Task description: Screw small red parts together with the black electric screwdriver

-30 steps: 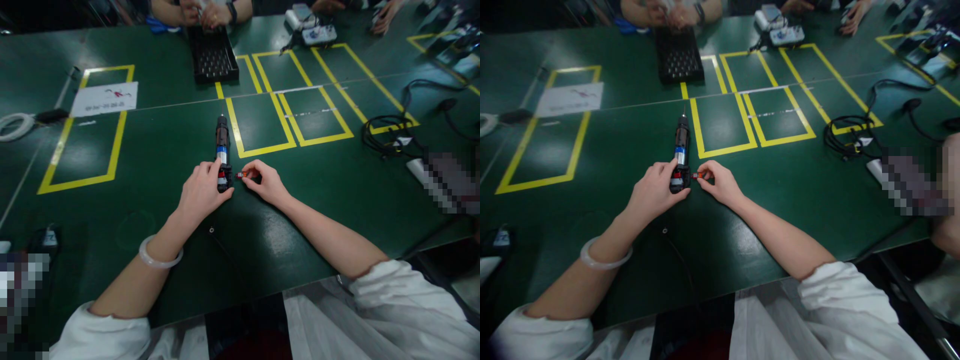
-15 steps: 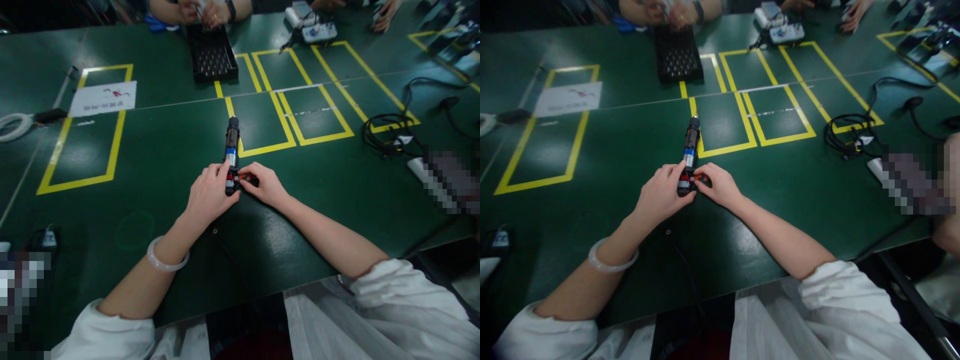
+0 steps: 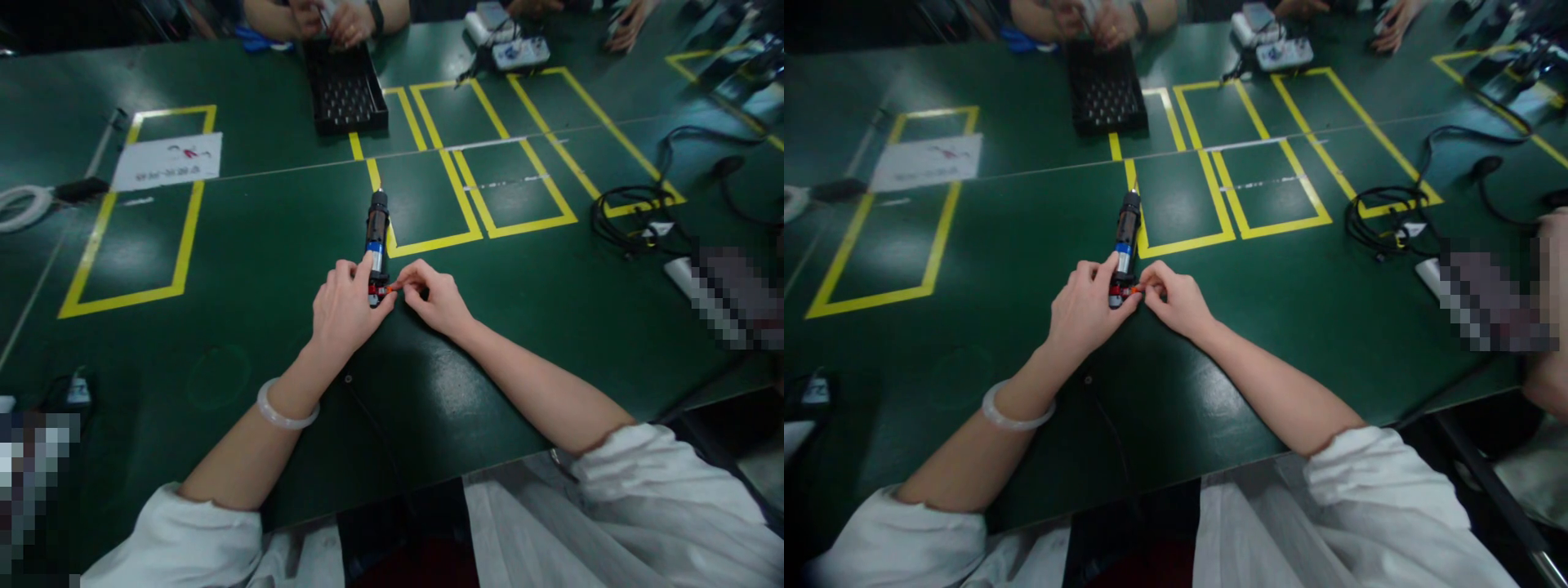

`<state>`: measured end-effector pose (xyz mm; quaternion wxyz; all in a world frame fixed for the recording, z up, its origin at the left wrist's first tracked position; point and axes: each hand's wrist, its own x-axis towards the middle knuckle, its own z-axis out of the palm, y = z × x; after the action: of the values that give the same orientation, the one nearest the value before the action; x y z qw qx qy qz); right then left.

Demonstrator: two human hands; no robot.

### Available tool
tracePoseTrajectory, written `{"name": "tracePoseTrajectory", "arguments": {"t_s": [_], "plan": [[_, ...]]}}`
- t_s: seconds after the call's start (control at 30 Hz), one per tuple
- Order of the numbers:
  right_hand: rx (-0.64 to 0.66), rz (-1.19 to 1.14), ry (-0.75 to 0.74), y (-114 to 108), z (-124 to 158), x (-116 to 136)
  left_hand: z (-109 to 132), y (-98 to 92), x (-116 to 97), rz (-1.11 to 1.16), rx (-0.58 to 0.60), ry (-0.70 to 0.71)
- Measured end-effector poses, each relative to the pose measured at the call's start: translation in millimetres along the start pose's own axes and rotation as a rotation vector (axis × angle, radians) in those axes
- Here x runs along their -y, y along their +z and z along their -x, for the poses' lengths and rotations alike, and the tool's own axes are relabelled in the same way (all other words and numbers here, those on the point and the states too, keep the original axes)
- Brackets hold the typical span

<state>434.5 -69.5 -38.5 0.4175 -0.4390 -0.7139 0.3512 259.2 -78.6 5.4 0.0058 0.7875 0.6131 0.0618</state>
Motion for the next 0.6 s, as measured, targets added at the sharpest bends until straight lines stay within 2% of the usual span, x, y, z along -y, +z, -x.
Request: {"name": "tracePoseTrajectory", "arguments": {"t_s": [0.17,0.3,0.43,0.6], "plan": [[-0.014,0.048,-0.020,-1.1,-0.9,0.1,-0.2,-2.1,10.9,-0.019,0.004,0.018],[-0.011,0.030,-0.009,-2.0,-0.8,0.7,5.2,-7.2,29.5,-0.054,0.028,0.003],[0.014,0.027,0.000,-1.8,0.4,-0.5,13.4,-14.2,60.6,-0.069,0.059,-0.088],[0.038,0.024,0.010,-1.9,1.0,-0.9,26.4,-27.8,115.0,-0.125,0.096,-0.227]]}}
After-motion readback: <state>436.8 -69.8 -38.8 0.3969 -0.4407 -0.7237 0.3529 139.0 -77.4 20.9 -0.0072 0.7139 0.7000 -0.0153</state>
